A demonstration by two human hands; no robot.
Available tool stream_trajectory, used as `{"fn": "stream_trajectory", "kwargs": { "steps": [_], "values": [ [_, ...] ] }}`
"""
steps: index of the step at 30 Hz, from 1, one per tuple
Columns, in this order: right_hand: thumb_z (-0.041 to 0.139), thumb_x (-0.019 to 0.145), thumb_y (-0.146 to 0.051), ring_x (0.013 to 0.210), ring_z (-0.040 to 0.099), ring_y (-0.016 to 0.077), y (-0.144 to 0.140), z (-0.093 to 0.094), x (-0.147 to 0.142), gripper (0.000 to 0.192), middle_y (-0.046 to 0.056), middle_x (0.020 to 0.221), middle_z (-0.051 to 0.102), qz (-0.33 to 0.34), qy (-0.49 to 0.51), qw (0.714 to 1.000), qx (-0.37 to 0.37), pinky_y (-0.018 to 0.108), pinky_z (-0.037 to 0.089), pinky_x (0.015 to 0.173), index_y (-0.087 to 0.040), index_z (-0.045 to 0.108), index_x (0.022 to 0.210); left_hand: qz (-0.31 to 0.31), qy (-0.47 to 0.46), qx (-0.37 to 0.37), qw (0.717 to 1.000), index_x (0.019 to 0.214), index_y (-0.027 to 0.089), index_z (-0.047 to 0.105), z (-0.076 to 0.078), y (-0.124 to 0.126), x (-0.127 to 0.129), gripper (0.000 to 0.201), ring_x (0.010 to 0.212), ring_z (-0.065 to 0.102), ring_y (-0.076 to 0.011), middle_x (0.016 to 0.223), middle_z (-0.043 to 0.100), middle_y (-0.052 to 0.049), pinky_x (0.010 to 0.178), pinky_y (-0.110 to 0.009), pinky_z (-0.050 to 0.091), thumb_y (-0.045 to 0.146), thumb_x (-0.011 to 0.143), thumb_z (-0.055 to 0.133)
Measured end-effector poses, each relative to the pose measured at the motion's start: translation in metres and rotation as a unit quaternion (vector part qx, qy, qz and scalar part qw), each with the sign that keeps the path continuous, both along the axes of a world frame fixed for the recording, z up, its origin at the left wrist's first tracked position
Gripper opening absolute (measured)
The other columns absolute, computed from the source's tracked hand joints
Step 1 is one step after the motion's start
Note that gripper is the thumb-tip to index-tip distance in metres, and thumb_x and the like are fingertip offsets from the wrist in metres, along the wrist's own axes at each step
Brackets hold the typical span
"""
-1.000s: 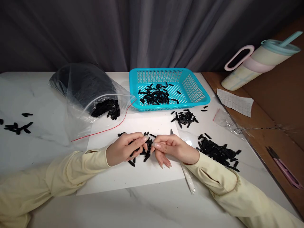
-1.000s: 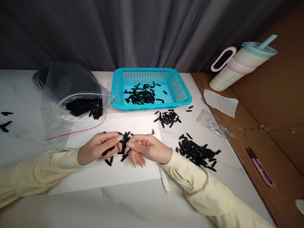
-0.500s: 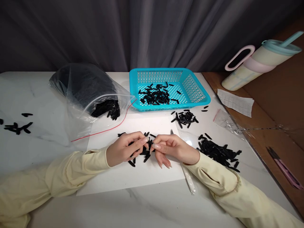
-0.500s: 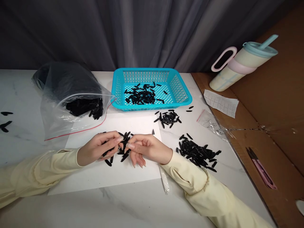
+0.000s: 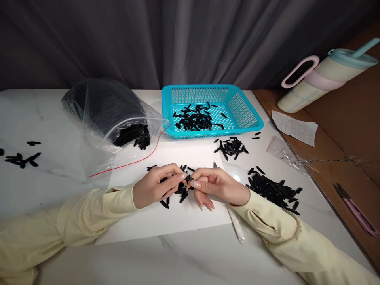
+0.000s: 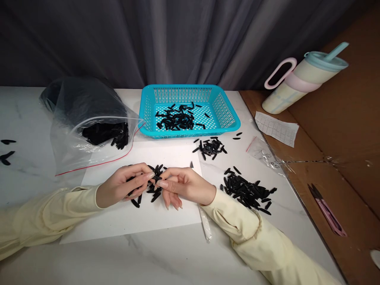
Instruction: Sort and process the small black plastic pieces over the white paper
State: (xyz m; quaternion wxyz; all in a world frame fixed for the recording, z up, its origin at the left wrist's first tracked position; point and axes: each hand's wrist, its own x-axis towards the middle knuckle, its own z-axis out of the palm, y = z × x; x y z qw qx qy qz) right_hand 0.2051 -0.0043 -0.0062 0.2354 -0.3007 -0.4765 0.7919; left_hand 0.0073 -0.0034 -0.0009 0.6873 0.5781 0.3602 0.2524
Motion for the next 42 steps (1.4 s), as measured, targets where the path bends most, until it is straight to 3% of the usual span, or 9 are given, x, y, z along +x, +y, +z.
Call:
{"fn": "stream_trajectory", "kwargs": {
  "steps": [16, 23, 29, 42],
  "values": [
    [0.06, 0.081, -0.043, 0.032, 0.047, 0.0059, -0.001, -0.0011, 0.0007, 0.03, -0.002, 0.051, 0.062, -0.012, -0.002, 1.0, 0.007, 0.018, 0.037, 0.035, -0.014, 0.055, 0.079, 0.011, 0.011, -0.037, 0.999, 0.074, 0.015, 0.048, -0.0011, -0.0018, -0.0013, 0.033, 0.032, 0.029, -0.0035, 0.046, 0.039, 0.008, 0.031, -0.016, 0.021, 0.044, 0.089, 0.041],
    [0.059, 0.081, -0.042, 0.032, 0.047, 0.0056, -0.0009, -0.0007, 0.0011, 0.029, -0.002, 0.051, 0.062, -0.008, 0.002, 1.0, 0.007, 0.017, 0.037, 0.034, -0.013, 0.055, 0.079, -0.013, 0.03, -0.003, 0.999, 0.07, 0.013, 0.052, 0.0034, -0.0021, 0.0001, 0.039, 0.035, 0.029, -0.0039, 0.044, 0.037, 0.007, 0.034, -0.018, 0.023, 0.044, 0.089, 0.039],
    [0.059, 0.081, -0.043, 0.032, 0.047, 0.0053, -0.001, 0.0004, 0.0014, 0.031, -0.002, 0.05, 0.062, -0.001, -0.001, 1.0, 0.008, 0.017, 0.037, 0.034, -0.013, 0.055, 0.08, -0.025, 0.017, -0.019, 0.999, 0.068, 0.013, 0.051, 0.0029, -0.0009, -0.0004, 0.039, 0.034, 0.027, -0.0036, 0.043, 0.035, 0.008, 0.034, -0.018, 0.022, 0.044, 0.089, 0.04],
    [0.06, 0.081, -0.039, 0.033, 0.045, 0.0046, -0.0014, 0.0007, 0.001, 0.027, -0.003, 0.051, 0.061, 0.008, 0.003, 1.0, 0.027, 0.018, 0.037, 0.035, -0.013, 0.056, 0.082, 0.008, 0.022, -0.044, 0.999, 0.066, 0.014, 0.05, 0.0062, -0.0036, 0.001, 0.036, 0.034, 0.026, -0.0035, 0.041, 0.035, 0.008, 0.034, -0.018, 0.02, 0.044, 0.086, 0.045]
  ]
}}
